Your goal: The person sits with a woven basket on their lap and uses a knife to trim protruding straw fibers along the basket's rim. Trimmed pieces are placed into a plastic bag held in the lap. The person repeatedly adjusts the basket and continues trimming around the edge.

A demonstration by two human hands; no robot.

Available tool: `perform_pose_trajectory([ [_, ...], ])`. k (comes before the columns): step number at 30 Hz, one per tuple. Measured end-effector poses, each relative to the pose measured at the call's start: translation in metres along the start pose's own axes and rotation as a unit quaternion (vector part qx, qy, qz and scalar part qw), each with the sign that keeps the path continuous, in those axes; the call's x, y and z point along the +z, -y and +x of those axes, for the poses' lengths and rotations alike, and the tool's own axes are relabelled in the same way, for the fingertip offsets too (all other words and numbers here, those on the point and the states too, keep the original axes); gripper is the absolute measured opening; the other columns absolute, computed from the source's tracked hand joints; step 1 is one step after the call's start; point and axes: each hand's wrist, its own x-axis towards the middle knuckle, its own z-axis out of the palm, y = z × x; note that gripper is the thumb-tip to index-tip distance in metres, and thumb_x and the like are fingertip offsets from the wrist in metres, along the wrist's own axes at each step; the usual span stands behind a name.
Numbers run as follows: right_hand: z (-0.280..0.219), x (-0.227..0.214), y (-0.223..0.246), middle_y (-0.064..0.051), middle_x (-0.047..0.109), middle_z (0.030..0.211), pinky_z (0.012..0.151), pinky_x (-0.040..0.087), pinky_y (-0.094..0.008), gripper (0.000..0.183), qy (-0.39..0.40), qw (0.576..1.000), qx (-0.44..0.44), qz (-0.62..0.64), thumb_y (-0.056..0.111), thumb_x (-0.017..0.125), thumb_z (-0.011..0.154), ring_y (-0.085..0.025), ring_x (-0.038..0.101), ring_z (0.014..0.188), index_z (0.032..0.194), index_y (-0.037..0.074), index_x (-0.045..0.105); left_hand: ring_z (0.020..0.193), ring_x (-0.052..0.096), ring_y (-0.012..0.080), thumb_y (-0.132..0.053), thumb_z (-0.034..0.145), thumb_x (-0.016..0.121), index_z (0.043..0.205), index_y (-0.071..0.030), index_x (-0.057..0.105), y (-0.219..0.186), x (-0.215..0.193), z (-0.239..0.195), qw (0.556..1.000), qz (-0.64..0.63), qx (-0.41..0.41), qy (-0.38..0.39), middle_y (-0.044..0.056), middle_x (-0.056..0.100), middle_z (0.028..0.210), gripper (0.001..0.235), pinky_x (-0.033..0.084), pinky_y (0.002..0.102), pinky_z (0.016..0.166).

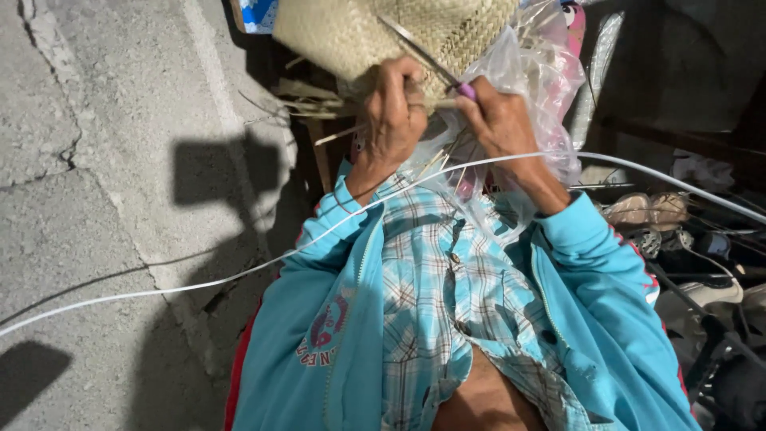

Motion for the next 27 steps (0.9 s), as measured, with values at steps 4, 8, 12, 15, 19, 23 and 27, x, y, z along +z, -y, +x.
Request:
perform_pose_trajectory([
  [4,-0.017,-0.014,0.004,-0.004,0.048,0.061,0.03,0.04,-0.021,0.031,-0.011,0.992,0.079,0.096,0.032,0.035,0.097,-0.012,0.045,0.04,0.085,0.004,0.044,0.054,0.045,0.0143,-0.017,0.095,0.024,0.091,-0.004,0.039,-0.018,-0.02,0.018,1.0,0.022,0.014,-0.009,0.006,0.042,0.07,0.02,0.035,0.027,0.045],
  [8,-0.044,-0.036,0.016,-0.004,0.048,0.064,0.037,0.036,-0.023,0.024,-0.099,0.992,0.05,0.066,0.021,0.043,0.097,-0.012,0.043,0.046,0.086,0.001,0.049,0.061,0.05,0.0153,-0.013,0.091,0.034,0.088,-0.012,0.045,-0.022,-0.024,0.023,0.988,0.14,-0.006,-0.065,-0.001,0.05,0.07,0.012,0.038,0.028,0.052],
  [12,-0.079,-0.06,0.006,-0.01,0.048,0.064,0.043,0.031,-0.033,0.028,-0.173,0.974,0.028,-0.142,0.024,0.051,0.099,-0.02,0.044,0.048,0.098,-0.004,0.053,0.057,0.042,0.0125,0.004,0.078,0.03,0.076,-0.006,0.047,-0.051,-0.043,0.054,0.978,0.104,0.069,-0.168,0.002,0.042,0.068,0.02,0.031,0.021,0.043],
  [15,-0.092,-0.069,-0.013,-0.012,0.054,0.067,0.048,0.039,-0.034,0.037,-0.142,0.967,0.025,-0.212,0.027,0.066,0.093,-0.023,0.051,0.053,0.105,-0.006,0.056,0.038,0.029,0.0064,-0.01,0.095,0.028,0.089,-0.004,0.044,-0.077,-0.058,0.053,0.994,-0.078,0.041,-0.07,-0.002,0.04,0.057,0.019,0.022,0.022,0.031],
  [19,-0.103,-0.06,-0.058,-0.009,0.058,0.057,0.042,0.047,-0.032,0.054,-0.061,0.957,0.055,-0.278,0.045,0.065,0.084,-0.019,0.056,0.047,0.107,-0.004,0.061,0.101,0.048,0.0249,0.015,0.062,0.032,0.087,-0.003,0.046,-0.102,-0.019,0.008,0.908,-0.41,-0.045,0.076,0.01,0.047,0.102,0.034,0.049,0.033,0.088],
  [23,-0.106,-0.056,-0.082,-0.015,0.049,0.056,0.051,0.038,-0.037,0.013,-0.077,0.984,0.145,-0.064,0.013,0.068,0.081,-0.031,0.049,0.055,0.083,0.003,0.06,0.045,0.042,0.011,-0.015,0.089,0.037,0.086,-0.003,0.047,-0.106,0.03,-0.029,0.674,-0.593,-0.34,0.281,0.002,0.038,0.06,0.016,0.034,0.022,0.037],
  [27,-0.104,-0.065,-0.068,-0.004,0.042,0.053,0.048,0.029,-0.026,0.016,-0.103,0.974,0.182,0.086,0.012,0.065,0.083,-0.01,0.036,0.052,0.071,0.008,0.055,0.026,0.033,0.0118,-0.015,0.081,0.04,0.08,-0.001,0.045,-0.078,0.089,-0.06,0.626,-0.455,-0.552,0.312,0.006,0.036,0.041,0.015,0.024,0.025,0.018],
])
